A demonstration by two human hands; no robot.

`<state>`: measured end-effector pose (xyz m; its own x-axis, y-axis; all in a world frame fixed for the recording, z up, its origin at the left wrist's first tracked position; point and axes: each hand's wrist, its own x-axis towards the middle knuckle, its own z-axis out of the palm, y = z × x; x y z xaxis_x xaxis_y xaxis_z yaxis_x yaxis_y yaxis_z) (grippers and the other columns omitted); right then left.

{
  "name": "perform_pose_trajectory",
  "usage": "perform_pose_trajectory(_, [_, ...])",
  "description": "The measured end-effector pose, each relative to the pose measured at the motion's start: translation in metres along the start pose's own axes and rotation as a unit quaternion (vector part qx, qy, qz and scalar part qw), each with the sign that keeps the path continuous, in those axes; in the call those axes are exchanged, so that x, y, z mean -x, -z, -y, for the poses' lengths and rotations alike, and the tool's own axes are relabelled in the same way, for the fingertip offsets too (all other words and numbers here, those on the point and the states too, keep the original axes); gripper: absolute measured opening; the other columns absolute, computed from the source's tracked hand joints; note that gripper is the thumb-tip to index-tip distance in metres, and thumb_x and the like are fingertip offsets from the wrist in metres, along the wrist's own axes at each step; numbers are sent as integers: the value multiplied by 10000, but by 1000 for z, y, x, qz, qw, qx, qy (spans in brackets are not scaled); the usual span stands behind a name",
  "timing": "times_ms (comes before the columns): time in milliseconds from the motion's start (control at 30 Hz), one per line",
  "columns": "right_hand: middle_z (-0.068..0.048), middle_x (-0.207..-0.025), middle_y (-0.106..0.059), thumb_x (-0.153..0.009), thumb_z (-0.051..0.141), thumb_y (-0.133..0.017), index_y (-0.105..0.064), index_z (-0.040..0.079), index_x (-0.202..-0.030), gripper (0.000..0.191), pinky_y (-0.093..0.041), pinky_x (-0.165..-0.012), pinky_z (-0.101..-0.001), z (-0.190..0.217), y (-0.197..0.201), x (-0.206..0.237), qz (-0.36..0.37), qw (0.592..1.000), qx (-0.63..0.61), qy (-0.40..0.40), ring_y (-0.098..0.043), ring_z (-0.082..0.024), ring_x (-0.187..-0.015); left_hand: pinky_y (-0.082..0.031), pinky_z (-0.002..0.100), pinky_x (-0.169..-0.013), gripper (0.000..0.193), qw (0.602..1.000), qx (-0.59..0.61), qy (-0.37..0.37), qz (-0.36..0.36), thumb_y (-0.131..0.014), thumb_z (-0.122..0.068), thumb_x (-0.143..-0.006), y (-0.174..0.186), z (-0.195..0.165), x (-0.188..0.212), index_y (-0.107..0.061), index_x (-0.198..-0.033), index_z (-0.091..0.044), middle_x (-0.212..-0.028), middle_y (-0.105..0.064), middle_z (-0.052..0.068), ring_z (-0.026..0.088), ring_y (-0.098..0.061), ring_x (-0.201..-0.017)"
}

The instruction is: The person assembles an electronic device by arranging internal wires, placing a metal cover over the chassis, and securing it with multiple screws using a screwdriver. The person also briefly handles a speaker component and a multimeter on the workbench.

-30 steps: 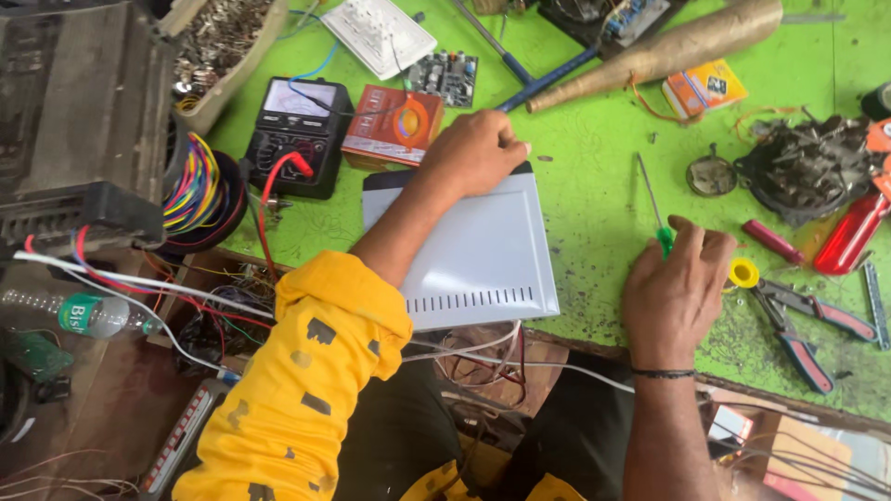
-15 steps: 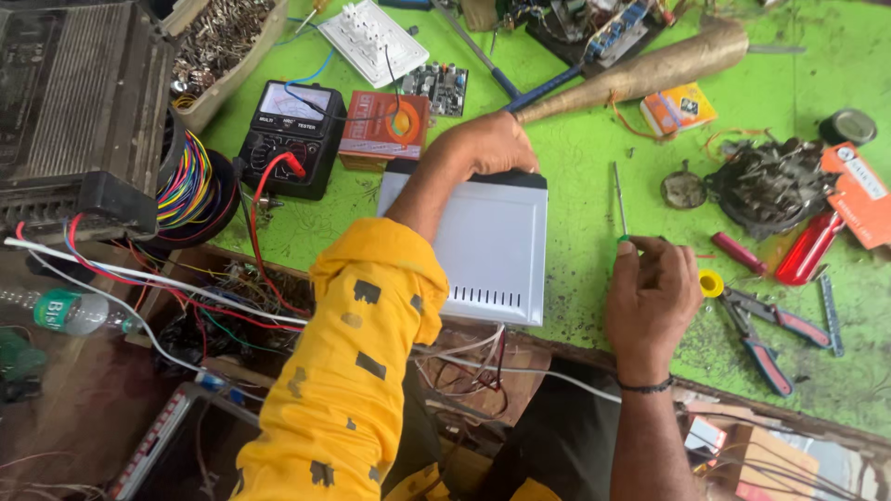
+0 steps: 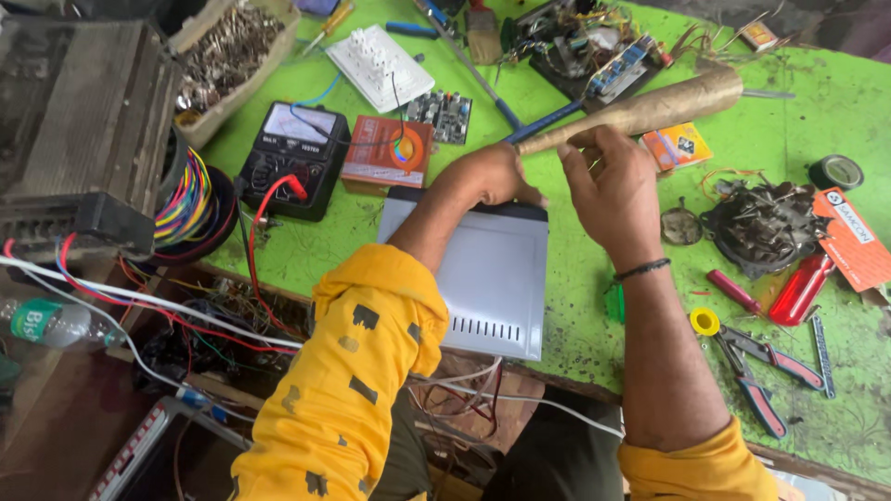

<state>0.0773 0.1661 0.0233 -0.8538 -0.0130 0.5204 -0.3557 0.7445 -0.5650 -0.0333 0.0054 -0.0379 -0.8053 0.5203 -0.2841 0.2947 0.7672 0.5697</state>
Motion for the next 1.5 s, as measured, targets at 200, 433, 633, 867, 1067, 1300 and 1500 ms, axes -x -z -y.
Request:
perform_pose_trajectory(200, [-112, -790, -723, -986, 184, -721, -686, -29, -1039, 223, -508, -605, -285, -8, -8, 18, 68, 992, -65, -82, -644, -121, -648, -517, 361, -628, 266, 990, 140, -4, 17, -819, -292, -705, 5, -3, 16, -779, -786, -41, -713, -716, 51, 156, -623, -633])
perform_pose_trajectory(433, [-74, -839, -731, -981, 186, -722, -682, -34, -1066, 240, -510, -622, -271, -24, -12, 16, 99, 985, -87, -115, -638, -89, -703, -541, 332, -667, 257, 975, 217, -16, 49, -786, -219, -667, 11, -9, 26, -835, -884, -92, -809, -779, 47, 153, -691, -708])
perform_pose_trajectory(633, [-63, -810, -716, -978, 191, -719, -679, -34, -1069, 246, -497, -601, -274, -26, -12, 17, 105, 982, -91, -126, -614, -85, -679, -522, 317, -688, 281, 991, 130, 7, 30, -790, -277, -731, 10, -9, 21, -803, -930, -79, -837, -757, 66, 163, -682, -734])
perform_pose_trajectory(867, [-64, -806, -713, -981, 192, -718, -684, -35, -1062, 243, -494, -600, -275, -25, -11, 16, 105, 984, -83, -121, -612, -85, -679, -498, 296, -648, 279, 933, 334, 0, 134, -761, -120, -738, 9, 13, 4, -758, -997, -18, -833, -706, 43, 125, -632, -735])
perform_pose_trajectory(1067, [-72, -820, -726, -974, 191, -722, -685, -36, -1068, 248, -509, -607, -280, -26, -14, 16, 104, 983, -85, -121, -631, -93, -685, -545, 265, -696, 282, 910, 386, -18, 153, -745, 14, -727, 7, 27, -6, -746, -1007, -21, -875, -749, 39, 127, -686, -779])
perform_pose_trajectory(1300, [-89, -816, -729, -972, 183, -722, -686, -44, -1066, 248, -517, -606, -283, -24, -15, 15, 108, 984, -89, -111, -639, -101, -678, -559, 288, -718, 207, 915, 378, -25, 140, -793, -5, -743, 3, 29, -10, -758, -946, -26, -891, -771, 64, 141, -708, -800])
perform_pose_trajectory(1500, [-86, -800, -727, -971, 194, -709, -674, -39, -1055, 251, -511, -575, -285, -21, -18, 15, 129, 972, -125, -150, -633, -104, -626, -557, 315, -674, 201, 911, 388, 11, 139, -853, -61, -744, 4, 26, -6, -759, -914, -11, -847, -766, 76, 159, -707, -748])
